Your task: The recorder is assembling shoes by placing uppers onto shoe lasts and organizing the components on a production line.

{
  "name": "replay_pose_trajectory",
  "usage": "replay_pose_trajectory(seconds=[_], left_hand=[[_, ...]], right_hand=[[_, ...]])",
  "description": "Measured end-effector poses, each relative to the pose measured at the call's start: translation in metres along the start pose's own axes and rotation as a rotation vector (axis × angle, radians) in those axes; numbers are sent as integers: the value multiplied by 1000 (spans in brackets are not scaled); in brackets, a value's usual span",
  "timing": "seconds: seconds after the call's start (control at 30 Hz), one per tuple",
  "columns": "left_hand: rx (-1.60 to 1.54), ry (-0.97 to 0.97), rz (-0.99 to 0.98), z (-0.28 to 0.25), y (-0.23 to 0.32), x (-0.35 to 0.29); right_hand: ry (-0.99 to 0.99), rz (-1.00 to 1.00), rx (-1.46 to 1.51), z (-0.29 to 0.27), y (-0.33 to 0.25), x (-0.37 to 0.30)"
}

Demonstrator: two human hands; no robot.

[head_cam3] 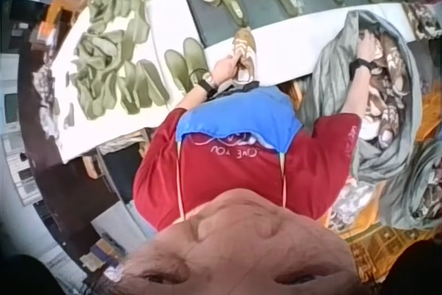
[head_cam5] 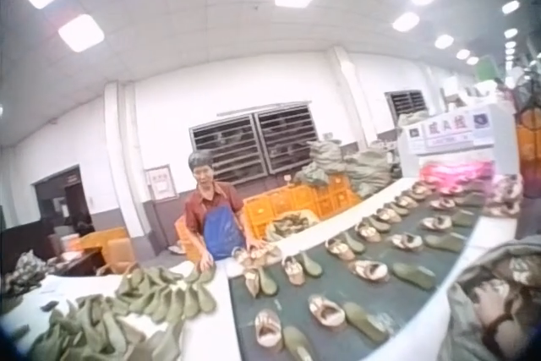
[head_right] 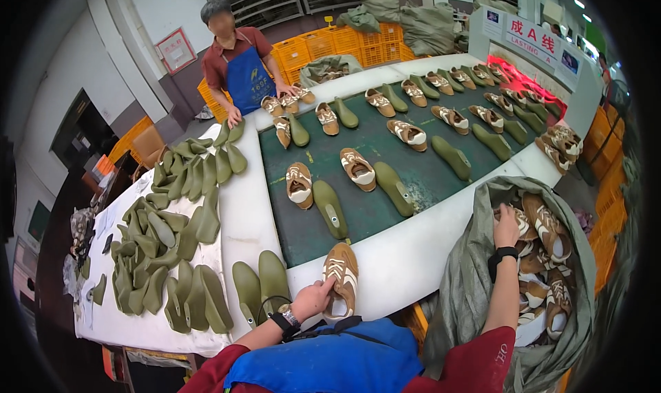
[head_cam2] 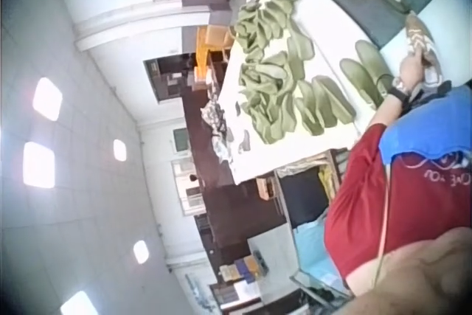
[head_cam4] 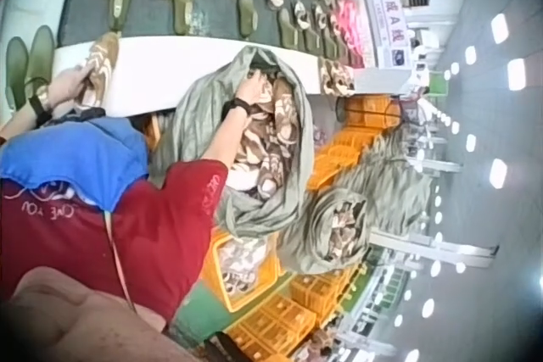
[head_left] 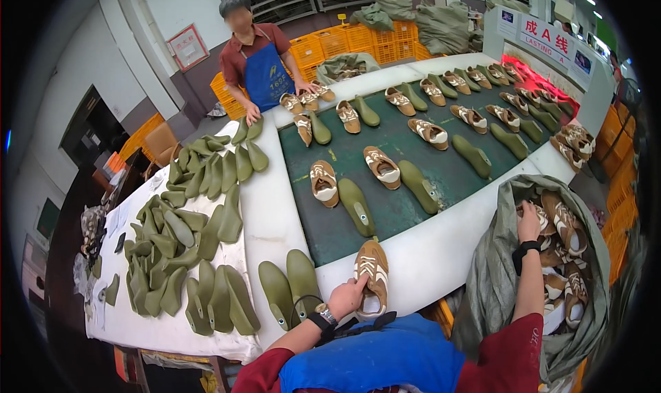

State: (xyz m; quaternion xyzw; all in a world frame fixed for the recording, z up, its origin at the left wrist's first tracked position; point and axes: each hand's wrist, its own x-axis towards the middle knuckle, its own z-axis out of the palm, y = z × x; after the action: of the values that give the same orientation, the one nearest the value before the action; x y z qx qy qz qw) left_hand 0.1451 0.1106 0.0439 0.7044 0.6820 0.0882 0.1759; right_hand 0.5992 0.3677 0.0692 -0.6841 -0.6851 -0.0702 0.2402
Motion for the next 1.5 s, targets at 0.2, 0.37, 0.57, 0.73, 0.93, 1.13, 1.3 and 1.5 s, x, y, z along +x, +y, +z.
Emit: replay_pose_trajectory(seconds=[0.2,0.37,0.57,0.73,0.93,1.13,1.3,1.5], left_hand=[[10,-22,32,4,0,7],[-38,-38,-4,5,-5,-4],[-46,-104,-10,9,1,-4],[-84,-100,5,2,3,-17],[-84,-125,6,-20,1,-46],[-462,581,-184,-86,23,-79],[-229,514,-116,-104,43,-73],[-188,453,-71,-95,46,-62]], right_hand=[[-332,147,-17,5,9,-23],[141,488,266,-80,-29,-34],[254,6,1439,-156,-167,-103],[-498,-574,1742,-183,-322,-69],[-873,-706,1496,-170,-332,-85],[-452,-893,851,-124,-297,-158],[-538,-1071,913,-106,-310,-194],[-858,-1151,924,-98,-296,-200]])
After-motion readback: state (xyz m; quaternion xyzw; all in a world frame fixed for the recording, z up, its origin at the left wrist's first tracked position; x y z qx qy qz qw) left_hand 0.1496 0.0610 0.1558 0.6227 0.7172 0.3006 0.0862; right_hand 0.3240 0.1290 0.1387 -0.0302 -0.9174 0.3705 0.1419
